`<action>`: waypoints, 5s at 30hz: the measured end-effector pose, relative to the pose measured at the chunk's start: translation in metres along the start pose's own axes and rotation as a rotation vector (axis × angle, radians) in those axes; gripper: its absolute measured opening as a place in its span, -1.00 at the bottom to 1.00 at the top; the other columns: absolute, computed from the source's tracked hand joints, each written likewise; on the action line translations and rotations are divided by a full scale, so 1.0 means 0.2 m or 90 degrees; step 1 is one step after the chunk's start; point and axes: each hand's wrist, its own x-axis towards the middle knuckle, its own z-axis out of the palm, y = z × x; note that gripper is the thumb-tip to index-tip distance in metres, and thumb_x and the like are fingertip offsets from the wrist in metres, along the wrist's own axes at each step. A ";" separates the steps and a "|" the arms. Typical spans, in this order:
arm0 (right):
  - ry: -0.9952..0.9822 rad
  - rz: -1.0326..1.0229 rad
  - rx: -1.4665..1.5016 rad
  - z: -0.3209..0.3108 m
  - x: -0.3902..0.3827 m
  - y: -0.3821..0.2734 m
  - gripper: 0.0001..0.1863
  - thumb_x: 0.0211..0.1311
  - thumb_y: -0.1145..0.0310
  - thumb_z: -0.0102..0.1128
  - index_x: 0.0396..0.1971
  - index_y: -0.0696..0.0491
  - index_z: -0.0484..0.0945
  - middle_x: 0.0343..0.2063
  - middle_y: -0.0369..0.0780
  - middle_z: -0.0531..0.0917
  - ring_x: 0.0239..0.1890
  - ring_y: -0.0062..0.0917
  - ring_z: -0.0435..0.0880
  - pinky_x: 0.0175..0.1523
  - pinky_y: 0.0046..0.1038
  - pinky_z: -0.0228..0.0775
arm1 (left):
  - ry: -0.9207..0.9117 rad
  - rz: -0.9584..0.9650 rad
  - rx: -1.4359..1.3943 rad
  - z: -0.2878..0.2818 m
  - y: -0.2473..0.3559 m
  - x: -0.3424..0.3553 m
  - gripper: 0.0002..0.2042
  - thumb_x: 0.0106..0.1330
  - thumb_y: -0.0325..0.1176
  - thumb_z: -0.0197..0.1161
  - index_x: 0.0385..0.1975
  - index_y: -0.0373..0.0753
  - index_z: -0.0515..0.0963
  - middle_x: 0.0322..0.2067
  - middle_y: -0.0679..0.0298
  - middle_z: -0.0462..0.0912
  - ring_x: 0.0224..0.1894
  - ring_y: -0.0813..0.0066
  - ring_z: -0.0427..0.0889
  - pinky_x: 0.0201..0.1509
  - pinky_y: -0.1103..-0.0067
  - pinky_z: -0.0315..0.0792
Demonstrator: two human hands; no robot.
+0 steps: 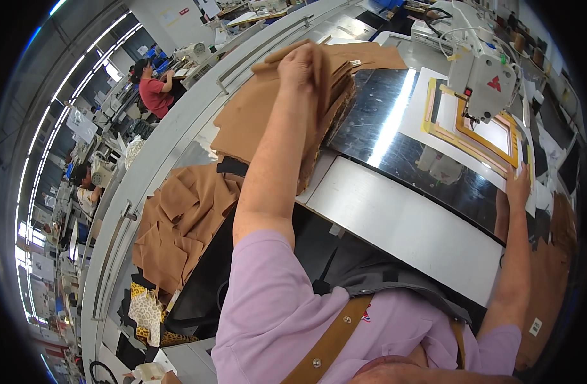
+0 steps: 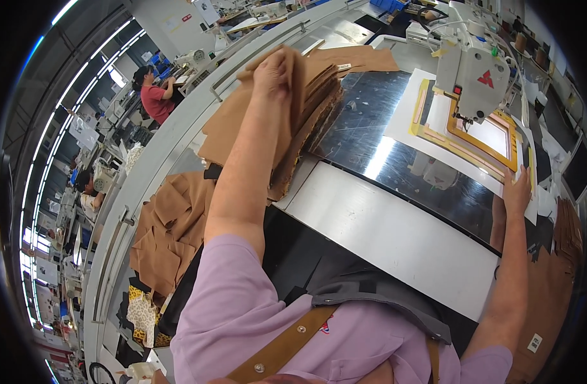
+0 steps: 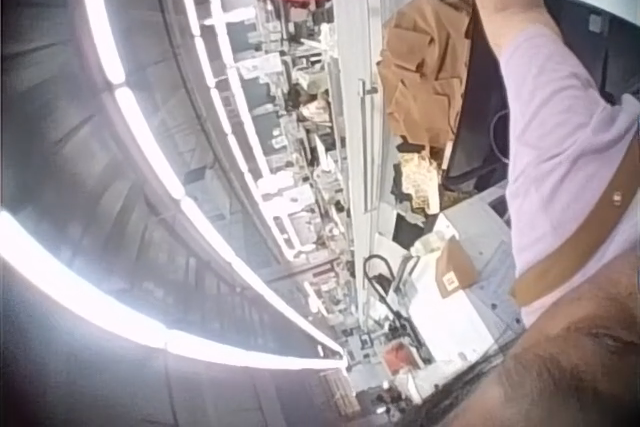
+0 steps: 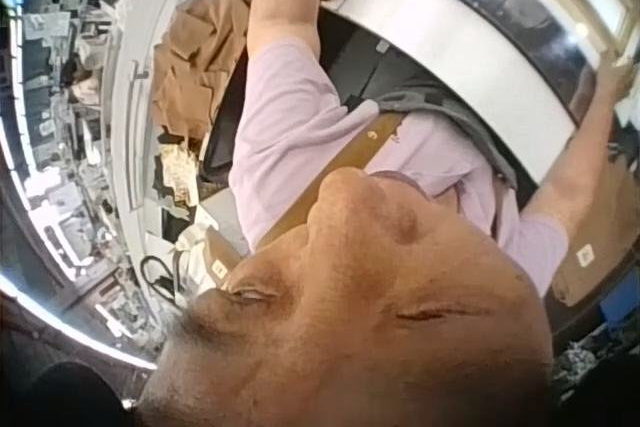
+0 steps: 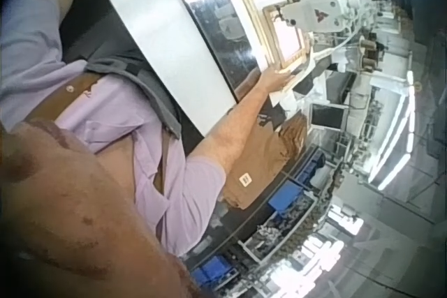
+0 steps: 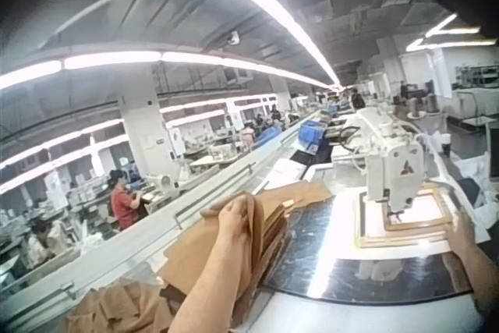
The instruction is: Operating an industrial sewing machine to assemble leather goods and attach labels.
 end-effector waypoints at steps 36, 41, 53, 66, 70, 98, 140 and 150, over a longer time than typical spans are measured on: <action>-0.275 0.080 0.691 -0.68 -0.39 0.00 -0.68 0.38 0.19 0.33 -0.20 0.20 0.68 -0.30 -0.29 0.71 -0.23 -0.69 0.59 -0.07 -0.58 0.43 | -0.629 0.151 0.891 0.76 -0.85 -1.00 -0.67 0.18 -0.19 0.49 -0.22 -0.29 0.60 -0.14 0.17 0.61 -0.08 0.21 0.64 0.02 0.35 0.55; -0.249 -0.014 0.438 -0.68 -0.29 0.10 -0.70 0.27 0.19 0.43 -0.22 0.14 0.69 -0.45 -0.28 0.69 -0.35 -0.61 0.62 -0.19 -0.51 0.47 | -0.532 0.116 0.857 0.80 -0.91 -0.90 -0.47 0.17 -0.10 0.55 0.03 -0.29 0.57 -0.04 0.10 0.65 -0.03 0.19 0.67 0.03 0.31 0.59; -0.014 -0.255 0.108 -0.66 -0.40 -0.08 -0.44 0.16 0.26 0.43 0.18 0.02 0.51 0.08 -0.15 0.64 0.21 -0.26 0.57 0.28 -0.20 0.42 | -0.682 -0.019 0.909 0.99 -1.02 -0.87 -0.38 -0.04 -0.04 0.68 -0.03 -0.28 0.65 -0.19 0.18 0.72 -0.15 0.33 0.67 -0.01 0.40 0.56; -0.215 -0.388 0.247 -0.51 -0.35 -0.45 -0.54 0.16 0.18 0.44 0.03 0.04 0.60 0.01 -0.14 0.64 0.14 -0.20 0.58 0.26 -0.17 0.39 | -0.648 0.240 0.869 0.96 -0.92 -1.03 -0.60 0.06 -0.31 0.59 -0.15 -0.21 0.56 -0.18 0.18 0.73 -0.24 0.15 0.71 -0.10 0.32 0.58; -0.142 -0.455 0.283 -0.45 -0.35 -0.59 -0.59 0.14 0.20 0.44 -0.04 0.03 0.62 -0.06 -0.15 0.63 0.08 -0.21 0.61 0.20 -0.19 0.45 | -0.596 0.189 0.841 0.87 -0.93 -0.98 -0.58 0.05 -0.25 0.60 -0.12 -0.20 0.61 -0.20 0.17 0.75 -0.22 0.15 0.72 -0.08 0.33 0.58; -0.030 -0.375 0.362 -0.35 -0.47 -0.73 -0.68 0.03 0.45 0.46 -0.21 0.08 0.55 -0.19 -0.14 0.58 -0.07 -0.18 0.60 0.04 -0.20 0.48 | -0.518 0.284 0.726 0.77 -0.98 -1.12 -0.63 0.14 -0.49 0.46 -0.03 -0.20 0.60 -0.17 0.17 0.63 -0.10 0.13 0.67 -0.06 0.30 0.55; -0.063 -0.374 0.405 -0.37 -0.49 -0.74 -0.76 0.07 0.54 0.37 -0.28 0.07 0.50 -0.26 -0.18 0.54 -0.23 -0.25 0.65 -0.13 -0.28 0.55 | -0.467 0.089 0.688 0.76 -0.91 -1.10 -0.58 0.21 -0.29 0.49 0.03 -0.32 0.62 -0.20 0.06 0.72 -0.27 0.21 0.72 -0.18 0.37 0.58; -0.048 -0.384 0.454 -0.38 -0.48 -0.73 -0.83 0.14 0.48 0.35 -0.28 0.05 0.55 -0.32 -0.17 0.64 -0.26 -0.21 0.69 -0.15 -0.23 0.56 | -0.424 -0.084 0.817 0.71 -0.88 -0.94 -0.65 0.24 -0.11 0.46 -0.22 -0.32 0.71 -0.45 0.10 0.73 -0.44 0.27 0.69 -0.29 0.41 0.55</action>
